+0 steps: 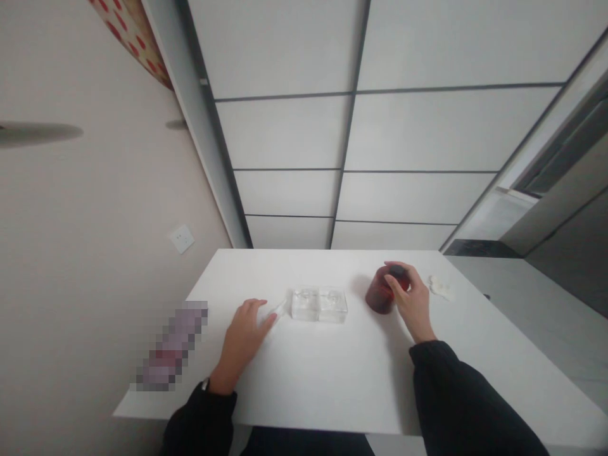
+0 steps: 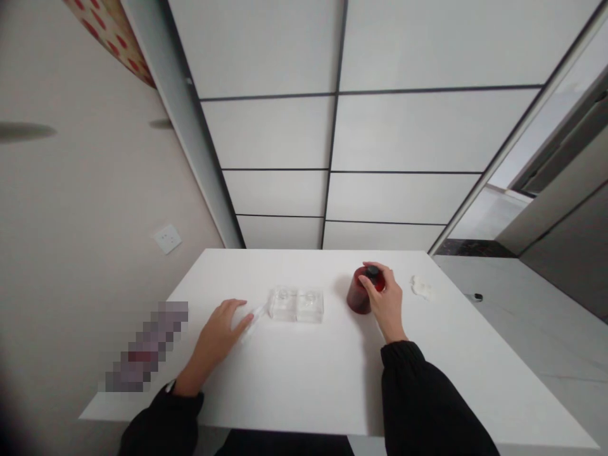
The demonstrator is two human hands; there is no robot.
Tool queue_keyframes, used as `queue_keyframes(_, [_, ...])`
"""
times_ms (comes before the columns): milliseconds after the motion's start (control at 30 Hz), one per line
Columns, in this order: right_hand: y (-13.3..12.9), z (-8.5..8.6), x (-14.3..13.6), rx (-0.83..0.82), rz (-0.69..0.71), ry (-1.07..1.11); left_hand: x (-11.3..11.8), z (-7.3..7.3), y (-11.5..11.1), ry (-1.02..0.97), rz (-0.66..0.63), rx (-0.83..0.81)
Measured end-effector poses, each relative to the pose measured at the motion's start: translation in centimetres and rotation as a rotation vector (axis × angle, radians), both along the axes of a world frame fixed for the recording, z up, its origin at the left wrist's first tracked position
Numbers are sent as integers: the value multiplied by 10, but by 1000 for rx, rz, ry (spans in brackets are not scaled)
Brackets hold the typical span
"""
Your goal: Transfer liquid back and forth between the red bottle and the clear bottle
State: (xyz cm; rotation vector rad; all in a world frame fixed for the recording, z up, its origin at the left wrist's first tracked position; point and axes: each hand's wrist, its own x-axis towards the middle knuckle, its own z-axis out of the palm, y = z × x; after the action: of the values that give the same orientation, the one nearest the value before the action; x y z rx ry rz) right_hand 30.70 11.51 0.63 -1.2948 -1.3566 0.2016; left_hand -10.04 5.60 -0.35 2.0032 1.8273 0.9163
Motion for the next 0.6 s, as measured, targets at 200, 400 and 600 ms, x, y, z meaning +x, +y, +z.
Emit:
queue_keyframes(200, [-16, -12, 10, 69, -54, 37, 1, -4, 15, 137, -3, -21])
queue_keyframes(400, [-15, -22, 17, 113, -157, 74, -22, 38, 23, 208, 28, 45])
queue_keyframes(600, [-7, -23, 15, 88, -208, 139, -10, 118, 30, 286, -201, 53])
